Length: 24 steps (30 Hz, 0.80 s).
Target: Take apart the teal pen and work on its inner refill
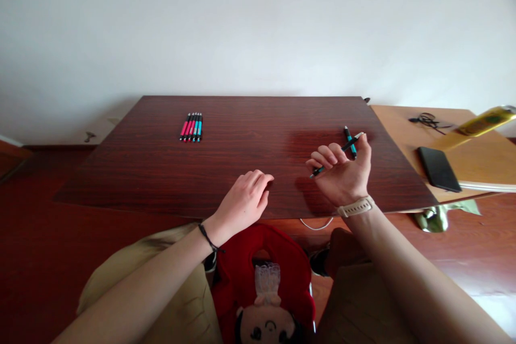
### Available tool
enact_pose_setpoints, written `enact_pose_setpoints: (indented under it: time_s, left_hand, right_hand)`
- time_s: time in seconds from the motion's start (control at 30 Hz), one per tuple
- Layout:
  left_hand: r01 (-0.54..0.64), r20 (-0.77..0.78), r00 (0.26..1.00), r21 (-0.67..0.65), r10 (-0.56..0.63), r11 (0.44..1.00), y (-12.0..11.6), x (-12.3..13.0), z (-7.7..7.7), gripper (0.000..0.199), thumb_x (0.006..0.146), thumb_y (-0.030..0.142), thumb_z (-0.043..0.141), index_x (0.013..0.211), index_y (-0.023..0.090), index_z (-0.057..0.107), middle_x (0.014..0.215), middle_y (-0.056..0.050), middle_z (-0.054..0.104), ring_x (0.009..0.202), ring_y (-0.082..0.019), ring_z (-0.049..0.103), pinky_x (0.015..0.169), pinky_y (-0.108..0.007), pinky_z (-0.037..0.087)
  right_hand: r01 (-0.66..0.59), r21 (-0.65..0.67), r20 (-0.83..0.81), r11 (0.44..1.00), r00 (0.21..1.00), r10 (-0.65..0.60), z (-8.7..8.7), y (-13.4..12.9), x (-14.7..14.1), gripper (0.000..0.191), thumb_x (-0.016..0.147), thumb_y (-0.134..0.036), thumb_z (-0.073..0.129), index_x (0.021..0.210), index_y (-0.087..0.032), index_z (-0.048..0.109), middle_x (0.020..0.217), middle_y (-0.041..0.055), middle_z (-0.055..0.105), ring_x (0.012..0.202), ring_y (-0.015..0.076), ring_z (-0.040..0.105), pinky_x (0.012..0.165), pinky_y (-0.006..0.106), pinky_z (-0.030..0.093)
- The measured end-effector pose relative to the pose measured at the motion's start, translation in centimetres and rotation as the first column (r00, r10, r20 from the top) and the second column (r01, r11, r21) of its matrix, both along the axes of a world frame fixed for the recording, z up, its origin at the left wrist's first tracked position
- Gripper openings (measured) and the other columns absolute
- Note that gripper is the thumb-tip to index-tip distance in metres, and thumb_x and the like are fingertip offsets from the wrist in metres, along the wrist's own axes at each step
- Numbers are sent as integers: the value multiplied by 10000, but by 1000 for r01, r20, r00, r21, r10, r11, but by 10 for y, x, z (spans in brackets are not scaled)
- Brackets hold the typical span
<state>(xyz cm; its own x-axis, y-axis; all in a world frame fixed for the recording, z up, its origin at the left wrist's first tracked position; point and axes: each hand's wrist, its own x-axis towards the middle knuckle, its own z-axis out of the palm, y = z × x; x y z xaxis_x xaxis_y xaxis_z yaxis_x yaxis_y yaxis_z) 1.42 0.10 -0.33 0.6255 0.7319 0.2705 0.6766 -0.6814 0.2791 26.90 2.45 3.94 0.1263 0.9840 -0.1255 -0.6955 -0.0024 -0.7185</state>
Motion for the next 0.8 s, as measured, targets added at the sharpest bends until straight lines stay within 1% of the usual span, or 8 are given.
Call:
enact_pose_setpoints:
  time_s: [0.07,0.17,0.23,0.27,0.37,0.53,0.67,0.8]
  left_hand:
    - [3,0,1000,-1,-3,1000,0,0,0,245,1092,141,506,1324,182,576,1230,-117,702,1118,-274,671,973,-448,566]
    - [6,4,1000,1,-6,1000,0,0,0,243,1091,138,510,1319,185,582,1229,-113,701,1116,-274,671,971,-448,567]
    - [10,9,1000,4,-10,1000,0,-1,-1,245,1092,136,513,1322,183,584,1229,-112,701,1115,-274,670,974,-451,567]
    - [11,11,1000,4,-11,1000,1,-1,-2,247,1092,134,516,1324,181,584,1230,-112,701,1115,-274,669,975,-453,568]
    - [11,14,1000,7,-11,1000,1,-1,-3,254,1087,130,526,1329,180,584,1230,-112,700,1115,-276,667,970,-456,569]
    - [12,12,1000,10,-12,1000,1,-1,-2,246,1089,131,524,1322,184,585,1226,-111,700,1106,-274,666,966,-455,569]
    - [11,4,1000,3,-11,1000,0,0,-2,247,1085,130,535,1320,176,595,1231,-113,698,1106,-274,661,970,-457,569]
    - [9,-9,1000,6,-9,1000,0,0,-2,246,1085,131,539,1317,178,607,1227,-111,698,1102,-271,664,959,-449,567]
  right_hand:
    - [15,4,-19,1000,1000,-14,1,0,-2,729,957,-775,710,610,-238,359,641,-65,277,560,106,242,540,273,358]
    - [48,3,-57,999,997,-48,1,1,-4,354,998,-532,764,820,-253,639,656,-84,353,526,93,221,515,253,322]
    - [66,14,-104,998,992,-64,-1,2,-4,130,999,-384,753,970,-269,699,681,-87,404,523,87,248,519,234,334]
    - [69,24,-134,997,989,-65,-2,3,-4,69,987,-320,743,998,-269,699,696,-85,419,530,84,268,526,221,343]
    - [56,45,-183,997,982,-47,-5,4,-2,72,926,-229,721,942,-244,652,701,-80,381,548,84,290,525,207,344]
    - [28,46,-142,999,990,-22,-12,4,1,226,887,-291,706,789,-241,509,686,-86,239,543,95,219,494,229,306]
    - [24,54,-162,998,987,-15,-14,4,1,229,880,-286,689,779,-234,490,691,-89,208,548,89,192,491,212,276]
    - [22,55,-120,998,993,-16,-13,3,-1,269,884,-304,710,769,-242,475,685,-93,187,544,95,171,483,236,265]
